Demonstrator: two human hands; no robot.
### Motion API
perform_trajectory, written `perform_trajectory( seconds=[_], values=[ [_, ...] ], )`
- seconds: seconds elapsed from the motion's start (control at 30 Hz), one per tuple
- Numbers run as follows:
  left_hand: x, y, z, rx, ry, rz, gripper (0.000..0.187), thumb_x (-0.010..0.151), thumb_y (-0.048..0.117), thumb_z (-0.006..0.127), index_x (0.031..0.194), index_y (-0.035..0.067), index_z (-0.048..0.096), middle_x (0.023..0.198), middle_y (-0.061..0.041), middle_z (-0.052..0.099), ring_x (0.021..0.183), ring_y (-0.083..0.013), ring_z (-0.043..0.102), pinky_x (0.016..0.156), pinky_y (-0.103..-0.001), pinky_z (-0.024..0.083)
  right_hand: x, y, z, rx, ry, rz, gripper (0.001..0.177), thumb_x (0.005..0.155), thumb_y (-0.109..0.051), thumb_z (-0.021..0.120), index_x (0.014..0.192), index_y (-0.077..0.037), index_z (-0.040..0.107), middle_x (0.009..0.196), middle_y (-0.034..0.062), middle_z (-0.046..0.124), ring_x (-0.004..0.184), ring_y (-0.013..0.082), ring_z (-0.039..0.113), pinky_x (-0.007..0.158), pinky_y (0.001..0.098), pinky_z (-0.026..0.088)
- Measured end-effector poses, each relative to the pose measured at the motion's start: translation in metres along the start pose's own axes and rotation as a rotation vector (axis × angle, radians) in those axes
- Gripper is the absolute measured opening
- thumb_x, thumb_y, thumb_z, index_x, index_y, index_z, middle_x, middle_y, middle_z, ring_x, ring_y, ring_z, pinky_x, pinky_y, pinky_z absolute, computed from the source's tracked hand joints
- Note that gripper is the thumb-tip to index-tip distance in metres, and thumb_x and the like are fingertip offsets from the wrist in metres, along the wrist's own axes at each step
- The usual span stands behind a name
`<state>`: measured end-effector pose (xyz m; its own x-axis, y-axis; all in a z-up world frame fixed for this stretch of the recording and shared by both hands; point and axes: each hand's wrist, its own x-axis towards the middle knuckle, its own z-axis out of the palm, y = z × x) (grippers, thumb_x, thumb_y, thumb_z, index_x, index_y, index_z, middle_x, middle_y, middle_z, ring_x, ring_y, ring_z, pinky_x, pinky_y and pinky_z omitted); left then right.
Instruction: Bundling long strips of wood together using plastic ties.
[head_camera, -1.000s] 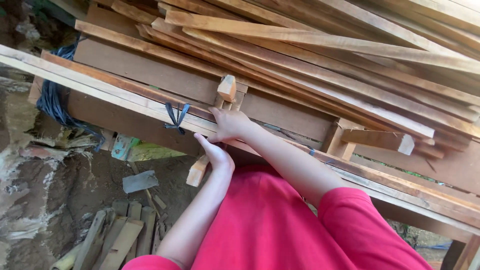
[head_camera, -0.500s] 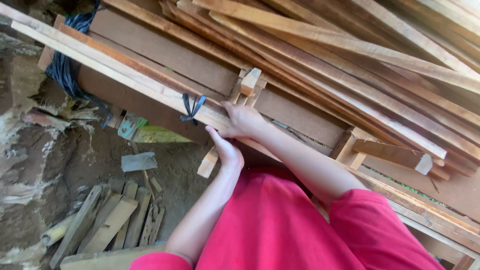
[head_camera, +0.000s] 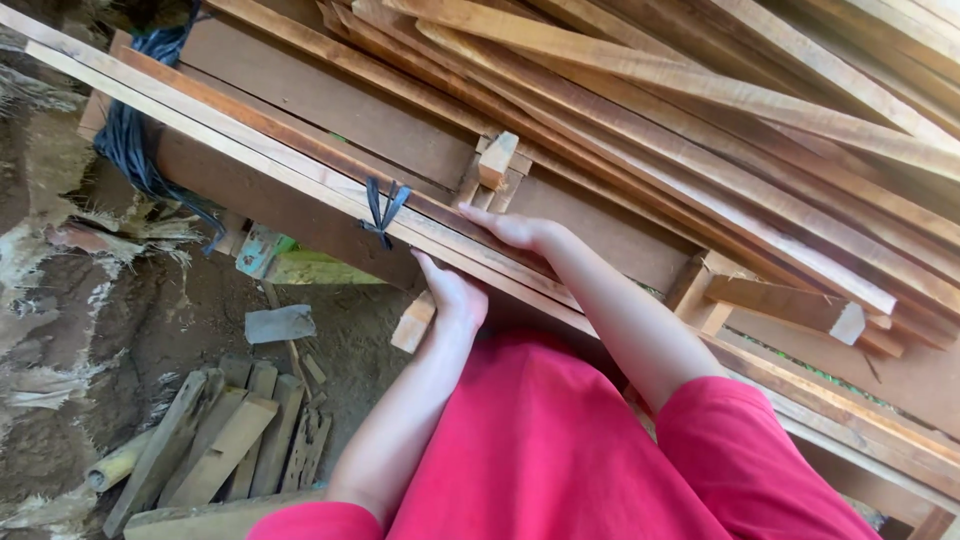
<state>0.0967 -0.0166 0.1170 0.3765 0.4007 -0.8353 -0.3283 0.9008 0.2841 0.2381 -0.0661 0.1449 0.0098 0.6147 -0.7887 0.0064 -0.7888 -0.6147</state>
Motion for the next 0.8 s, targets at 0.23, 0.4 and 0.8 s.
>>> perform_trajectory(
  seconds=[0.23, 0.4, 0.8],
  values=[
    [-0.043, -0.010, 0.008, 0.404, 0.170, -0.105, 0.088, 0.100, 0.075, 0.023, 0.166, 0.019, 0.008, 0.174, -0.008, 0.004, 0.159, -0.0315, 0.010, 0.130, -0.052, 0.010, -0.034, 0.073, -0.013, 0.034, 0.248, 0.006, 0.083, 0.094, -0.078, 0.045, 0.146, -0.014, 0.059, 0.148, 0.0150, 0.059, 0.143, 0.0315, 0.049, 0.121, 0.0457, 0.035],
    [-0.020, -0.017, -0.021, 0.422, 0.250, -0.151, 0.093, 0.099, 0.076, 0.028, 0.166, 0.018, 0.004, 0.172, -0.012, 0.005, 0.159, -0.0336, 0.008, 0.130, -0.055, 0.008, -0.128, 0.171, 0.000, 0.028, 0.438, -0.013, 0.077, 0.092, -0.063, 0.062, 0.150, -0.012, 0.055, 0.146, 0.0130, 0.062, 0.136, 0.0345, 0.056, 0.116, 0.0509, 0.041],
    [0.086, -0.062, -0.081, 0.214, -0.060, -0.292, 0.099, 0.090, 0.086, 0.032, 0.161, 0.018, 0.019, 0.164, -0.013, 0.020, 0.154, -0.0343, 0.020, 0.127, -0.057, 0.014, -0.181, 0.236, 0.043, -0.599, 0.698, -0.006, 0.099, 0.064, -0.071, 0.082, 0.144, -0.022, 0.051, 0.125, 0.0054, 0.069, 0.112, 0.0309, 0.070, 0.098, 0.0459, 0.056]
  ],
)
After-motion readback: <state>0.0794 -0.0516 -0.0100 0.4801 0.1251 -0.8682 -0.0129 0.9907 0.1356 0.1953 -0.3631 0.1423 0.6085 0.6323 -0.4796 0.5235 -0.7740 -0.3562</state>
